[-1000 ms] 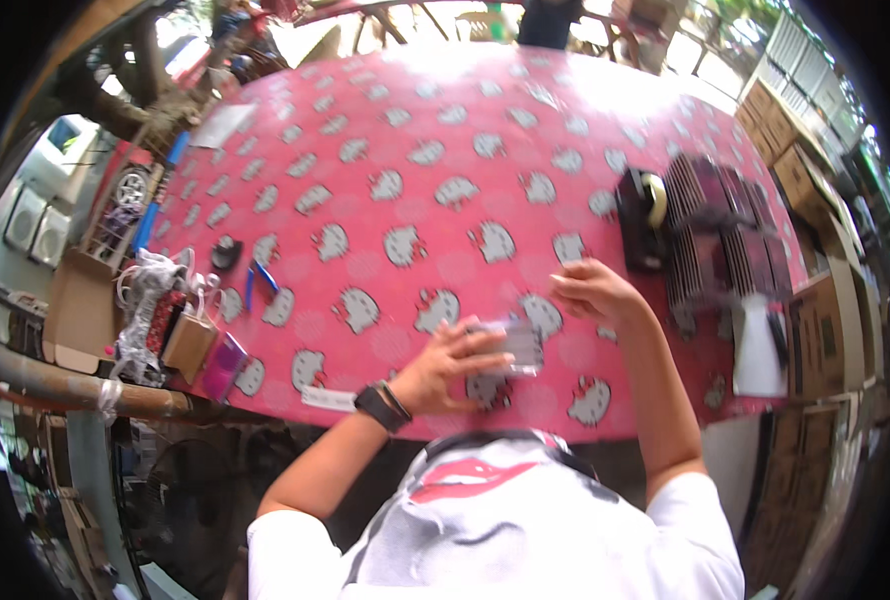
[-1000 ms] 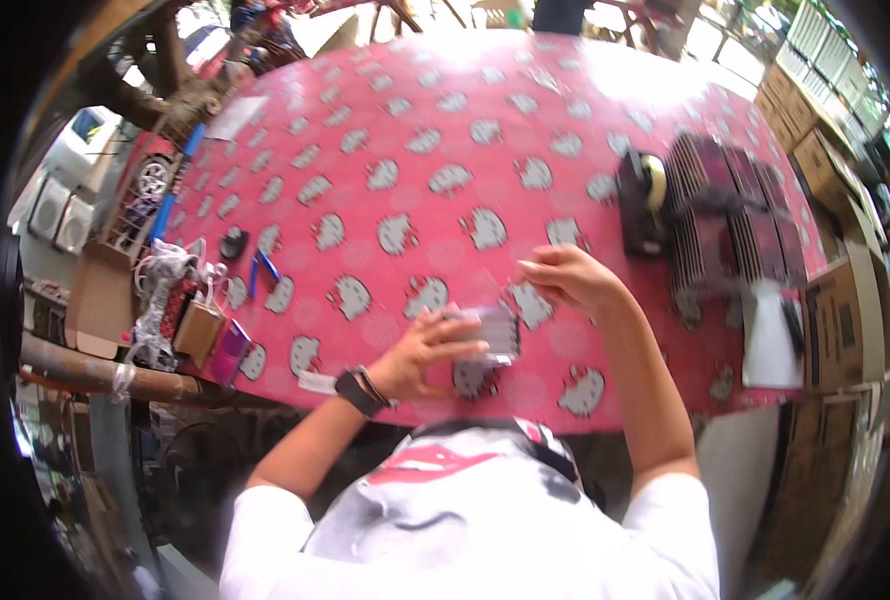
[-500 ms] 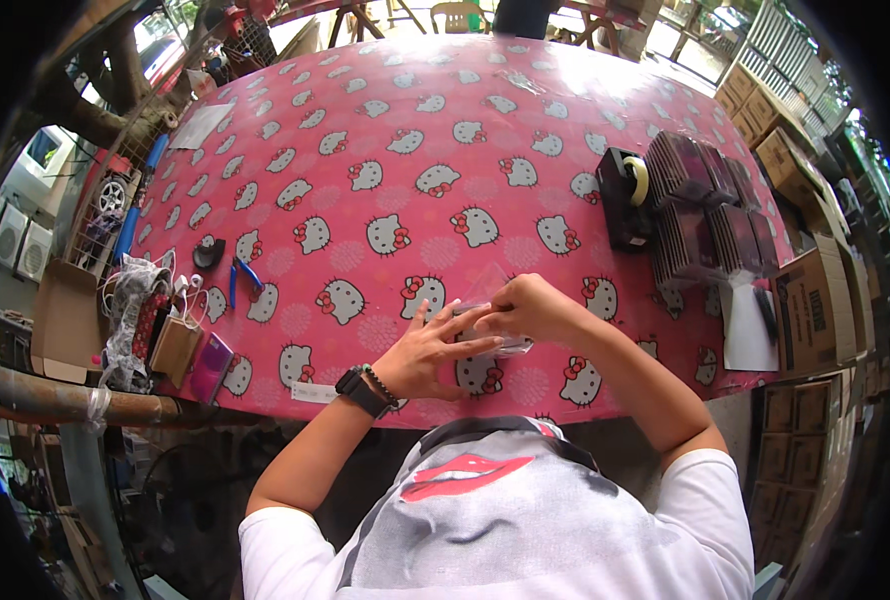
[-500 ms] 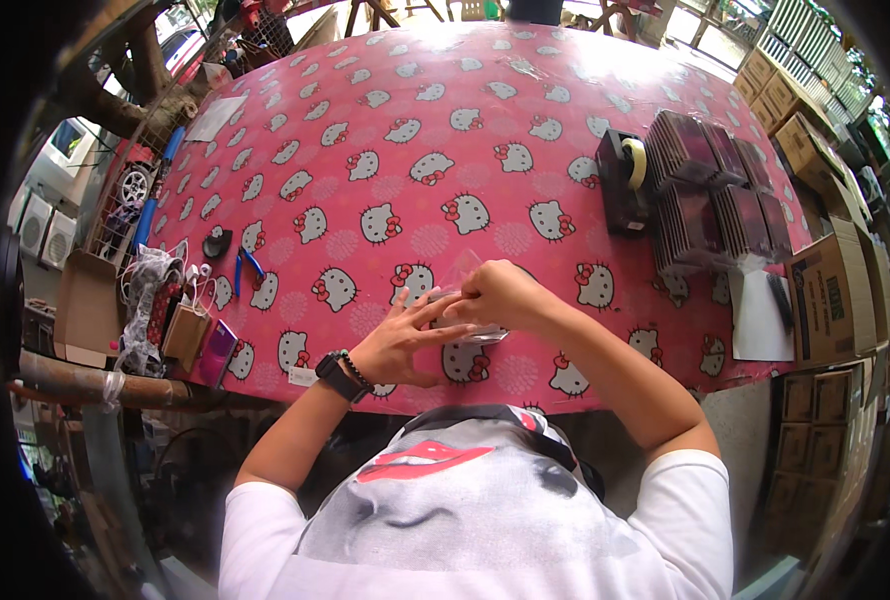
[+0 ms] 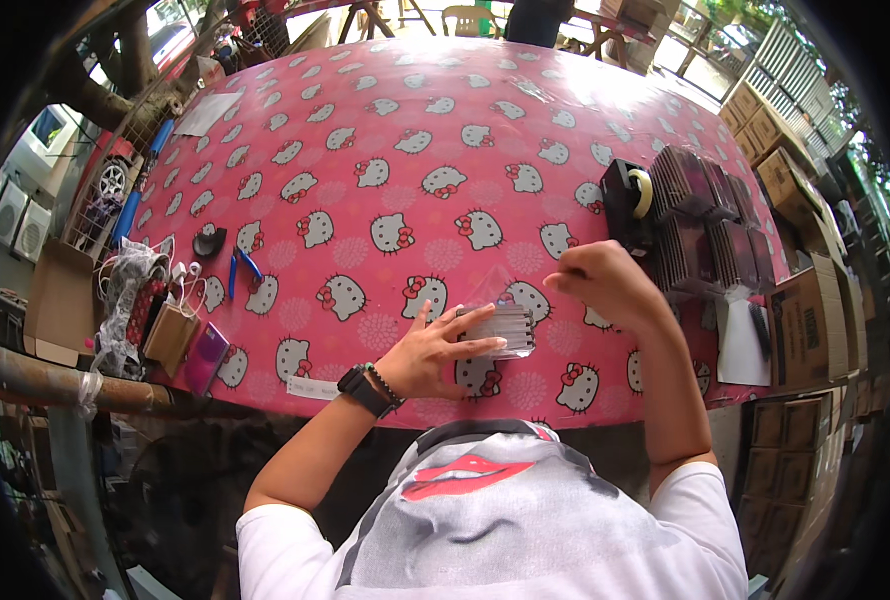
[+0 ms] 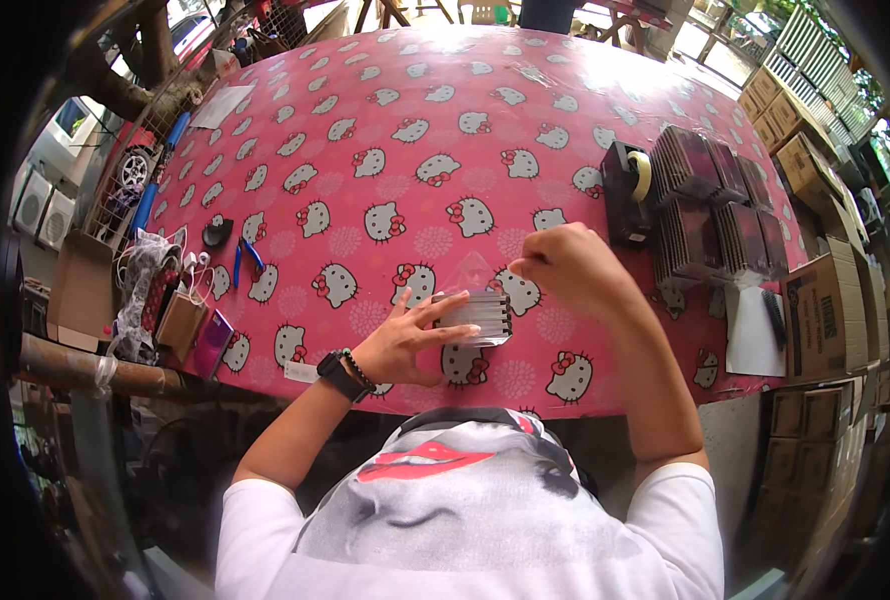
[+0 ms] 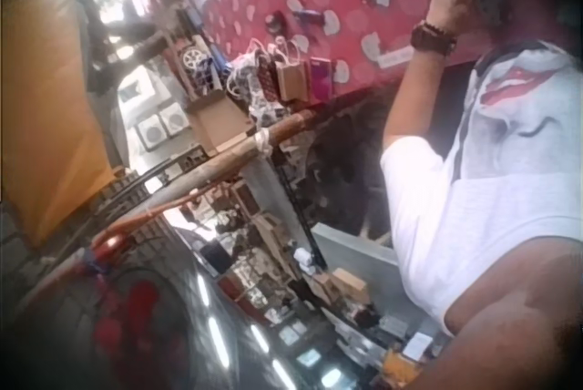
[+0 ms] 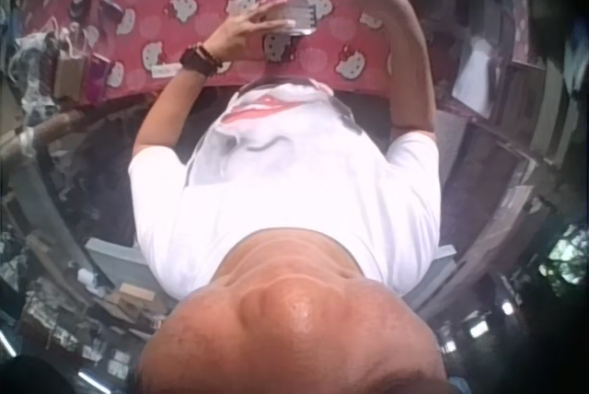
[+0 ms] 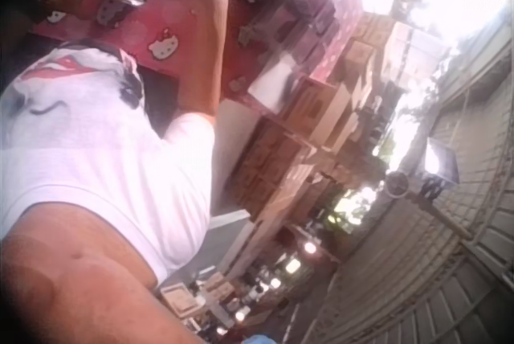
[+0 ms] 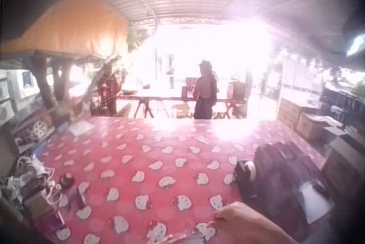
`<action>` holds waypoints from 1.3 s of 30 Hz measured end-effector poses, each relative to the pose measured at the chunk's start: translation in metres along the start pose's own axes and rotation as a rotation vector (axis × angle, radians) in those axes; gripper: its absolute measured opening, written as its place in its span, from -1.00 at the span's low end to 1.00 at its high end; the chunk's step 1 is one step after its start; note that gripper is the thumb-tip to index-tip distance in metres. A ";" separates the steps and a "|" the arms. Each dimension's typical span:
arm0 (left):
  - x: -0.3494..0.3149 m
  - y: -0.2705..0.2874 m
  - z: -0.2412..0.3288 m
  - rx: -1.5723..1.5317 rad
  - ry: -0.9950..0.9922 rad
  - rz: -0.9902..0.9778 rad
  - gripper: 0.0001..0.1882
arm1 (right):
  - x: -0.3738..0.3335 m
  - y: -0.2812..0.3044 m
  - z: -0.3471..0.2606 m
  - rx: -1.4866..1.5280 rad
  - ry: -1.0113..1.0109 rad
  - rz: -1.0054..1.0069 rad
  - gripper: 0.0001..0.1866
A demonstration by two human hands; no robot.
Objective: The person places small notebooks into plastic sleeves by hand, secures them with tape from a dispenser, and organizes the packaged items into stacks.
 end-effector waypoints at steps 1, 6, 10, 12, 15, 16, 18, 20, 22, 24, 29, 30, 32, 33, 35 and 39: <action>-0.001 0.000 -0.001 -0.011 0.005 0.007 -0.06 | 0.000 0.001 -0.006 0.151 0.050 -0.033 -0.78; -0.001 -0.003 -0.004 0.001 0.022 -0.053 -0.09 | 0.010 -0.050 -0.046 0.792 0.283 -0.399 -0.79; 0.001 -0.002 -0.002 -0.014 0.017 -0.041 -0.11 | 0.027 -0.100 0.002 0.744 0.034 -0.487 -0.78; 0.002 -0.001 0.001 -0.012 -0.002 -0.012 -0.12 | 0.029 -0.104 0.020 0.418 -0.043 -0.361 -0.71; 0.001 0.000 -0.002 -0.031 0.025 -0.022 -0.13 | 0.026 -0.088 0.013 -0.013 -0.089 -0.189 -0.60; 0.000 -0.003 -0.004 -0.024 0.024 -0.018 -0.14 | 0.027 -0.089 0.016 -0.100 -0.091 -0.149 -0.55; 0.000 -0.003 -0.004 -0.003 0.013 -0.008 -0.14 | 0.027 -0.087 0.020 -0.278 -0.095 -0.059 -0.47; 0.001 -0.002 -0.005 0.000 0.018 -0.024 -0.12 | 0.023 -0.081 0.023 -0.413 -0.164 -0.046 -0.44; 0.001 -0.002 -0.002 -0.025 0.027 -0.029 -0.10 | 0.019 -0.077 0.030 -0.483 -0.228 -0.079 -0.41; 0.001 0.000 0.001 -0.059 0.038 -0.012 -0.07 | 0.014 -0.066 0.047 -0.495 -0.277 -0.140 -0.37; -0.023 0.016 -0.011 0.223 0.129 0.334 -0.22 | -0.011 -0.053 0.078 -0.123 -0.195 -0.006 -0.54; -0.031 0.019 -0.014 0.275 0.163 0.407 -0.26 | -0.015 -0.051 0.079 0.011 -0.086 0.086 -0.60; -0.043 0.016 -0.021 0.176 0.226 0.525 -0.34 | -0.030 -0.046 0.059 0.115 0.172 0.274 -0.71; -0.048 0.018 -0.022 0.126 0.257 0.581 -0.38 | -0.042 -0.046 0.034 0.086 0.317 0.373 -0.75; -0.037 0.012 -0.006 0.129 0.195 0.600 -0.42 | -0.058 -0.055 0.003 0.069 0.493 0.472 -0.78; -0.008 0.024 0.021 0.125 -0.023 0.733 -0.45 | -0.054 -0.046 -0.011 0.290 0.508 0.566 -0.84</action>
Point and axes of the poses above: each hand's wrist, its own x-axis towards the middle knuckle, its own y-axis out of the back of the hand, z = x × y, the point moved 9 cm from there along x, towards the middle knuckle, and after that the axes turned 2 degrees about -y, right-handed, at the moved point
